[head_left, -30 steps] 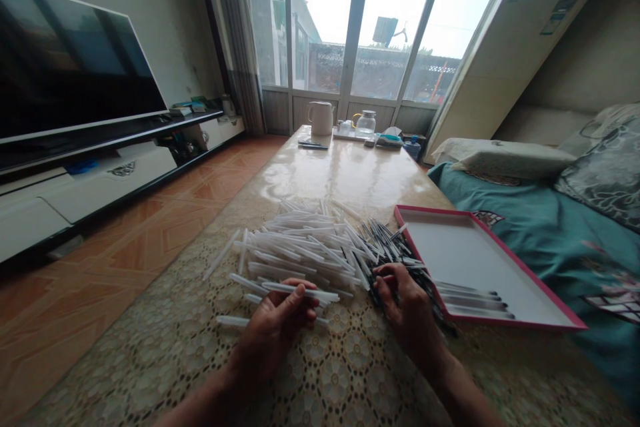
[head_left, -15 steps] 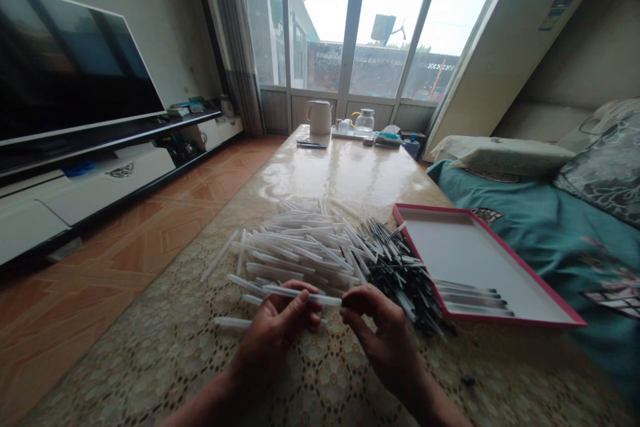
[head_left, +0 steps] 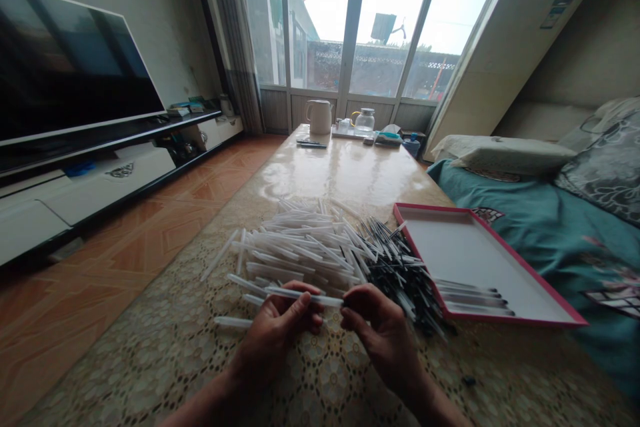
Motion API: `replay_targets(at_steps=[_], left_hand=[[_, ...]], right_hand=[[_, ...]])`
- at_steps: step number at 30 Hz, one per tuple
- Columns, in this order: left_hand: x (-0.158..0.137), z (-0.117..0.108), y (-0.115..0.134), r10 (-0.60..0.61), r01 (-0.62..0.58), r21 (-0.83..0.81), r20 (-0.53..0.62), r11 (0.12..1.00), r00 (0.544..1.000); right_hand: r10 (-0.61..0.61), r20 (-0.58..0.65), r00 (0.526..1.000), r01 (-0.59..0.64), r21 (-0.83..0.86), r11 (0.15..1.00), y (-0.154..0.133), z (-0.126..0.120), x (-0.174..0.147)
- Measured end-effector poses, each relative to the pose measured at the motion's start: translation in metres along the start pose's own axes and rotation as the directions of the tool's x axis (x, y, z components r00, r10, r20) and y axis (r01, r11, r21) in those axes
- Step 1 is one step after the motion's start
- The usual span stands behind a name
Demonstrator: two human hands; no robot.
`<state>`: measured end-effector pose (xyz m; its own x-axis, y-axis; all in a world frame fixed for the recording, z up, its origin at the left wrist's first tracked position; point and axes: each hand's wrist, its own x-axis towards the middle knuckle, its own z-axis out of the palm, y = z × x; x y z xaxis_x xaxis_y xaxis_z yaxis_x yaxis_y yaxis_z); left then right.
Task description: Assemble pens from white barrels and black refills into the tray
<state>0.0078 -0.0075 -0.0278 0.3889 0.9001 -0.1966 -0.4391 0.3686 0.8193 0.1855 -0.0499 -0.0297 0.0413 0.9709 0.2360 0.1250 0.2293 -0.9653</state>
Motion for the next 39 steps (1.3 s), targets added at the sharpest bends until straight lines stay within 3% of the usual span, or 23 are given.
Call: replay_targets(at_steps=[7, 33, 39], left_hand=[[0.000, -0.002, -0.002, 0.012, -0.013, 0.037, 0.024, 0.999, 1.000], [0.003, -0.005, -0.005, 0.027, -0.031, 0.072, 0.053, 0.997, 0.998], [0.001, -0.003, -0.002, 0.036, -0.036, 0.072, 0.001, 0.997, 0.999]], right_hand=[[0.089, 0.040, 0.995, -0.085, -0.074, 0.994, 0.005, -0.003, -0.001], [0.070, 0.169, 0.983, -0.030, -0.227, 0.974, 0.009, -0.003, -0.002], [0.046, 0.142, 0.989, -0.011, -0.237, 0.971, 0.008, -0.002, -0.002]])
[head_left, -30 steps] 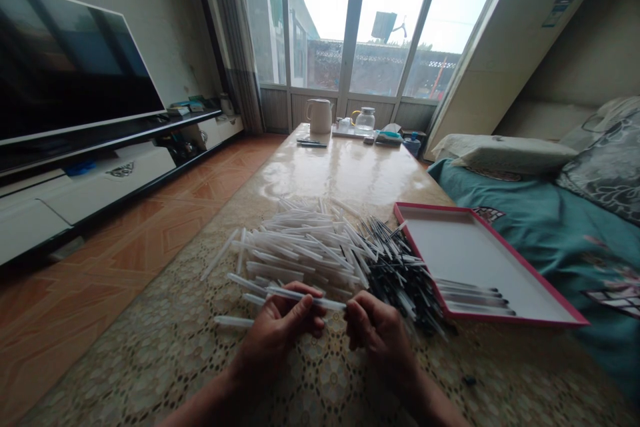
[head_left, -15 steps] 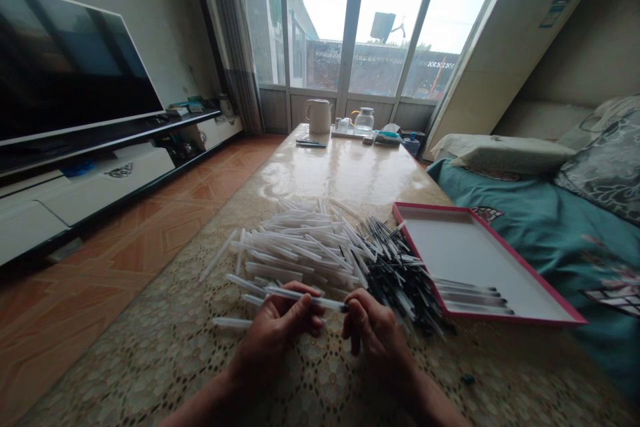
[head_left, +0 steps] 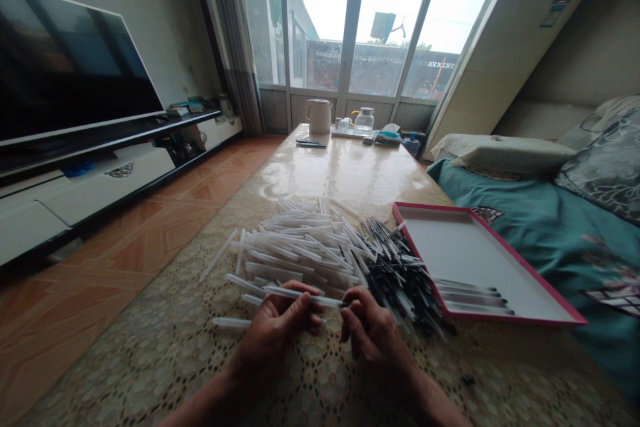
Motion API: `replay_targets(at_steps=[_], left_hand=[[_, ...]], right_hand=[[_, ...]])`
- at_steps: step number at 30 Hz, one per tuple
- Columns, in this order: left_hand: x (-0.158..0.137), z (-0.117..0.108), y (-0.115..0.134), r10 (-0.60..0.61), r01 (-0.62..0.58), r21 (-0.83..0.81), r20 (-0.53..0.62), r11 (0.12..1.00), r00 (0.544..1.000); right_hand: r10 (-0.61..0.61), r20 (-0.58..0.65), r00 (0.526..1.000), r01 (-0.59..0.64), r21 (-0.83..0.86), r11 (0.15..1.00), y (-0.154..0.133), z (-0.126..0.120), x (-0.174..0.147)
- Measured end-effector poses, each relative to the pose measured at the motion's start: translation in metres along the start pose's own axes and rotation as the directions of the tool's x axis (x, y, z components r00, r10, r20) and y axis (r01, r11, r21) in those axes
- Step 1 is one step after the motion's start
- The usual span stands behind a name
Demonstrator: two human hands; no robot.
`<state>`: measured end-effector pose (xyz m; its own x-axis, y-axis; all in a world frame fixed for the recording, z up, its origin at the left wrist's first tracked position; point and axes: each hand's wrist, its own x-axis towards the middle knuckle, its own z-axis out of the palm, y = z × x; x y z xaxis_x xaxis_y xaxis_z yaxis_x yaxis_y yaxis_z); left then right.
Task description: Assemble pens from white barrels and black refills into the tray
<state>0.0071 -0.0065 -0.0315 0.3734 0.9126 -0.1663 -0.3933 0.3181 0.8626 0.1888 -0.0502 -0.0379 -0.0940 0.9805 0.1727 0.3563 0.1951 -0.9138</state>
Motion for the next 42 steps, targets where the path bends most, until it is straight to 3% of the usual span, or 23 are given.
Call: replay_targets(at_steps=[5, 11, 17, 22, 42], left_hand=[[0.0011, -0.0014, -0.0017, 0.000, 0.000, -0.001, 0.047, 1.000, 0.999], [0.0004, 0.0002, -0.0003, 0.004, -0.004, -0.001, 0.016, 1.000, 1.000], [-0.0005, 0.0020, 0.0001, 0.002, -0.003, 0.021, 0.034, 1.000, 0.999], [0.0000, 0.0005, 0.0001, 0.000, 0.000, 0.019, 0.011, 1.000, 1.000], [0.0007, 0.0002, -0.0029, 0.009, -0.011, 0.032, 0.043, 0.999, 0.999]], right_hand=[[0.008, 0.029, 1.000, -0.008, -0.028, 1.000, 0.0011, 0.0001, -0.0001], [-0.023, -0.010, 1.000, 0.023, -0.021, 1.000, 0.0002, 0.0010, -0.0002], [-0.009, 0.036, 0.999, 0.011, -0.051, 0.999, -0.0006, -0.0007, -0.0003], [-0.060, -0.021, 0.998, 0.059, -0.078, 0.995, -0.0017, -0.0001, -0.0003], [-0.023, 0.034, 0.999, 0.028, -0.138, 0.990, 0.0035, 0.0019, -0.0003]])
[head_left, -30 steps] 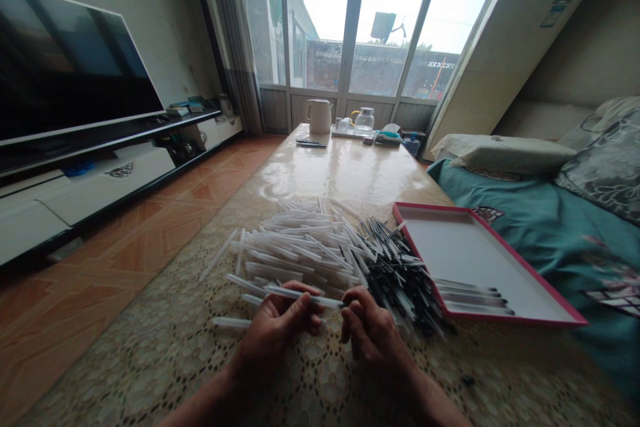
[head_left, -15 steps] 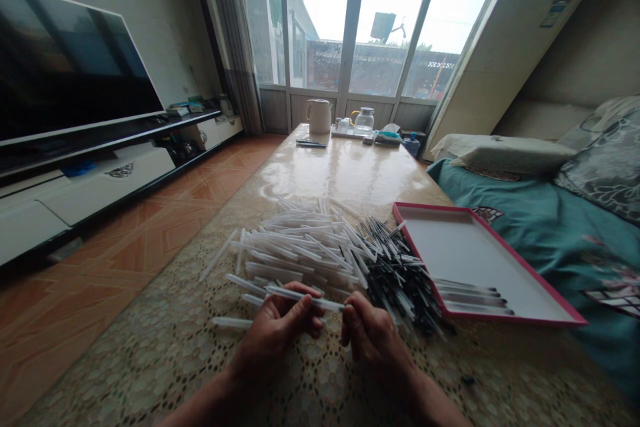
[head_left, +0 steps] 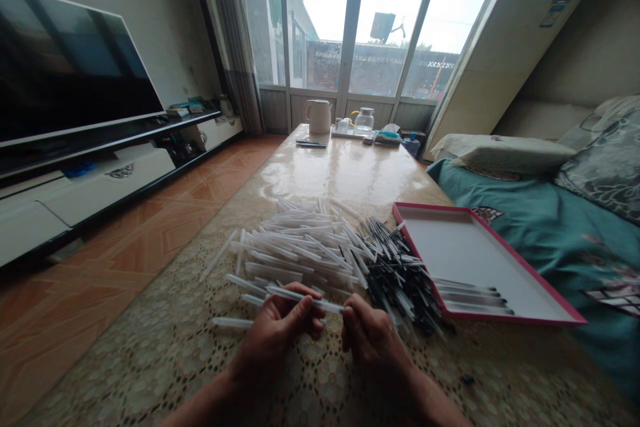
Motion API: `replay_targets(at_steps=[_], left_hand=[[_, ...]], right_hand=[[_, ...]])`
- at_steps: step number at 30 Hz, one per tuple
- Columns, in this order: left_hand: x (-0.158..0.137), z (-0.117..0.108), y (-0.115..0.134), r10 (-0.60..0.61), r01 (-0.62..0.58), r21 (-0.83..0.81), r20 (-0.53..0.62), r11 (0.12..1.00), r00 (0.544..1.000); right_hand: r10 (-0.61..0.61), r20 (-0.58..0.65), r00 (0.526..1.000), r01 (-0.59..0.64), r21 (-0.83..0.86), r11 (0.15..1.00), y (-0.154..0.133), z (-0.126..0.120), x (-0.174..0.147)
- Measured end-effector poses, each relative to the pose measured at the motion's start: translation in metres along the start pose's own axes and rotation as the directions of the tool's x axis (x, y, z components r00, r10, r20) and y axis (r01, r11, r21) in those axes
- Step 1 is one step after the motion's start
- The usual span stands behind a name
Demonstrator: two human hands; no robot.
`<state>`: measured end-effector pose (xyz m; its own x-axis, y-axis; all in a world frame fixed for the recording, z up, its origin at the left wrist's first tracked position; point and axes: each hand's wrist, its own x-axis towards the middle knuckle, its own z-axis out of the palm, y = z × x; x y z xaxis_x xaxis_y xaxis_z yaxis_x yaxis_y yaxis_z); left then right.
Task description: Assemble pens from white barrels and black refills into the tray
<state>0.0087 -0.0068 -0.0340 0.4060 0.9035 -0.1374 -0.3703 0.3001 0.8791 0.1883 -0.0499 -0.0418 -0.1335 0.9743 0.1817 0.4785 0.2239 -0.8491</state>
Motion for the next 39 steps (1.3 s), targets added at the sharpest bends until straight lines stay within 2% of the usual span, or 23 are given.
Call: replay_targets(at_steps=[8, 10, 12, 17, 19, 21, 22, 24, 26, 27, 29, 31, 34, 39], left_hand=[[0.000, -0.003, -0.001, 0.015, -0.016, 0.032, 0.043, 0.999, 0.999], [-0.001, -0.001, 0.002, 0.012, -0.015, 0.055, 0.040, 0.998, 0.999], [-0.004, 0.001, 0.003, 0.011, -0.017, 0.106, 0.063, 0.994, 0.998], [-0.008, 0.006, -0.001, 0.013, -0.045, 0.238, 0.136, 0.970, 0.991], [-0.008, 0.004, -0.002, 0.028, -0.060, 0.259, 0.126, 0.964, 0.992], [-0.008, -0.001, 0.002, 0.112, -0.125, 0.327, 0.057, 0.937, 0.992], [-0.007, -0.003, 0.006, 0.193, -0.180, 0.403, 0.009, 0.897, 0.981], [-0.006, -0.009, 0.015, 0.383, -0.278, 0.620, -0.039, 0.734, 0.923], [-0.004, -0.013, 0.024, 0.508, -0.344, 0.789, 0.047, 0.509, 0.860], [-0.003, -0.015, 0.026, 0.525, -0.358, 0.844, 0.109, 0.399, 0.844], [-0.001, -0.018, 0.028, 0.494, -0.362, 0.907, 0.219, 0.215, 0.842], [0.001, -0.019, 0.025, 0.443, -0.345, 0.934, 0.273, 0.088, 0.854], [0.002, -0.020, 0.021, 0.414, -0.336, 0.942, 0.303, 0.009, 0.859], [0.005, -0.023, 0.020, 0.426, -0.341, 0.940, 0.314, -0.014, 0.849]], right_hand=[[0.142, 0.048, 0.989, -0.150, 0.275, 0.950, -0.002, 0.001, -0.001], [0.123, 0.034, 0.992, -0.127, 0.251, 0.960, -0.002, -0.001, 0.000], [0.052, 0.037, 0.998, -0.058, 0.195, 0.979, -0.002, -0.004, 0.000], [-0.091, 0.124, 0.988, 0.092, -0.003, 0.996, -0.004, -0.007, 0.000], [-0.103, 0.108, 0.989, 0.104, -0.010, 0.994, -0.002, -0.007, -0.001], [-0.075, 0.035, 0.997, 0.074, 0.026, 0.997, 0.001, -0.006, -0.001], [-0.045, -0.016, 0.999, 0.046, 0.047, 0.998, 0.003, -0.005, -0.001], [0.023, -0.106, 0.994, -0.014, 0.085, 0.996, 0.007, -0.005, -0.001], [0.067, -0.150, 0.986, -0.051, 0.106, 0.993, 0.009, -0.006, 0.000], [0.075, -0.157, 0.985, -0.058, 0.108, 0.992, 0.010, -0.006, 0.000], [0.077, -0.156, 0.985, -0.061, 0.104, 0.993, 0.012, -0.007, 0.000], [0.072, -0.151, 0.986, -0.057, 0.100, 0.993, 0.012, -0.007, 0.000], [0.071, -0.148, 0.986, -0.057, 0.093, 0.994, 0.011, -0.007, 0.000], [0.079, -0.137, 0.987, -0.067, 0.090, 0.994, 0.009, -0.008, 0.001]])
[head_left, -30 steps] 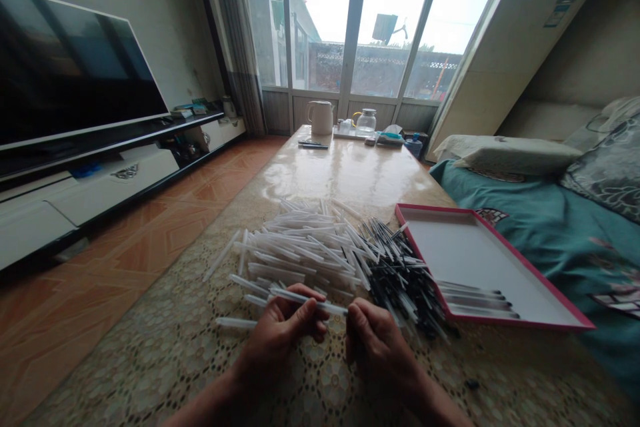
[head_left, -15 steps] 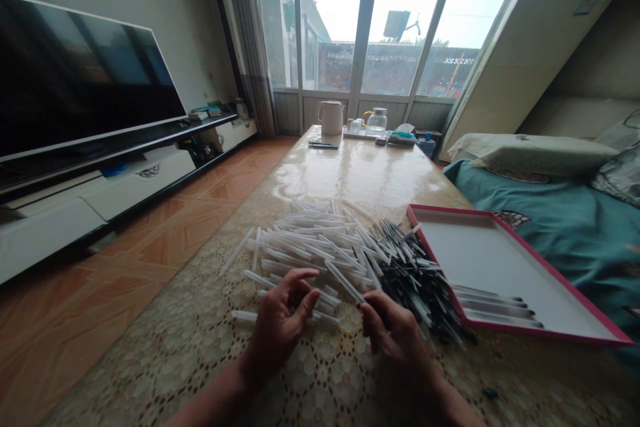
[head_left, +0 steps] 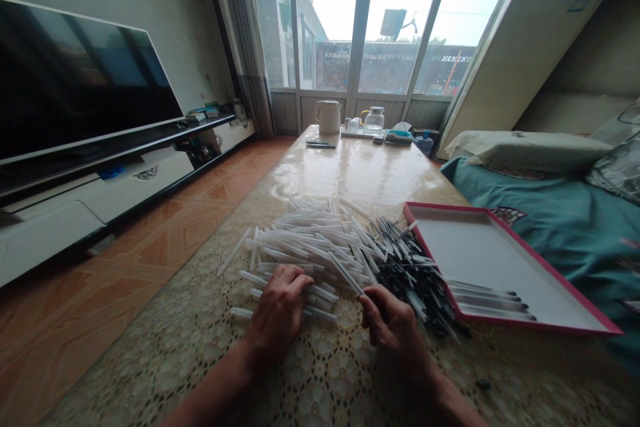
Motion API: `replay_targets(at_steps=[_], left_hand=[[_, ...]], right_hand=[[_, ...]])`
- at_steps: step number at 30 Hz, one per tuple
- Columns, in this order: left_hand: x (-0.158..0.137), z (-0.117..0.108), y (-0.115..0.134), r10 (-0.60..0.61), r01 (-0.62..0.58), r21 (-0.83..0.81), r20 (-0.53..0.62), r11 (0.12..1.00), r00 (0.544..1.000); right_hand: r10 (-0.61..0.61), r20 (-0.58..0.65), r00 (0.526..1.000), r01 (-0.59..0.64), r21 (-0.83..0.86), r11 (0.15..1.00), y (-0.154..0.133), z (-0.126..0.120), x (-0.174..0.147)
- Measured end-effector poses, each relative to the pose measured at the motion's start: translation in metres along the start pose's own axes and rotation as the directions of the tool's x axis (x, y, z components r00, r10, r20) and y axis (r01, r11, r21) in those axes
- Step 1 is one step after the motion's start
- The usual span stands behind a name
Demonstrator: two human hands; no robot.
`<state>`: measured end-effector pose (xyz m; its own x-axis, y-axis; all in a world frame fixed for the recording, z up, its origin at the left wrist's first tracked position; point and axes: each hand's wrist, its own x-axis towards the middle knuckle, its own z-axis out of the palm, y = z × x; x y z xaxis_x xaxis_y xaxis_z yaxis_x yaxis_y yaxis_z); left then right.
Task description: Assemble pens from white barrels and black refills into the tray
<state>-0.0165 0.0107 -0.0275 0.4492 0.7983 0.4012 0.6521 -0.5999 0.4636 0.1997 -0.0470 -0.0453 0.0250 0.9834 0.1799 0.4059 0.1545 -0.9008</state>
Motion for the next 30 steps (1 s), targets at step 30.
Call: replay_targets(at_steps=[30], left_hand=[[0.011, -0.008, 0.010, -0.509, 0.355, -0.883, 0.163, 0.307, 0.845]], right_hand=[[-0.312, 0.011, 0.950, 0.304, -0.252, 0.919, -0.011, -0.002, -0.005]])
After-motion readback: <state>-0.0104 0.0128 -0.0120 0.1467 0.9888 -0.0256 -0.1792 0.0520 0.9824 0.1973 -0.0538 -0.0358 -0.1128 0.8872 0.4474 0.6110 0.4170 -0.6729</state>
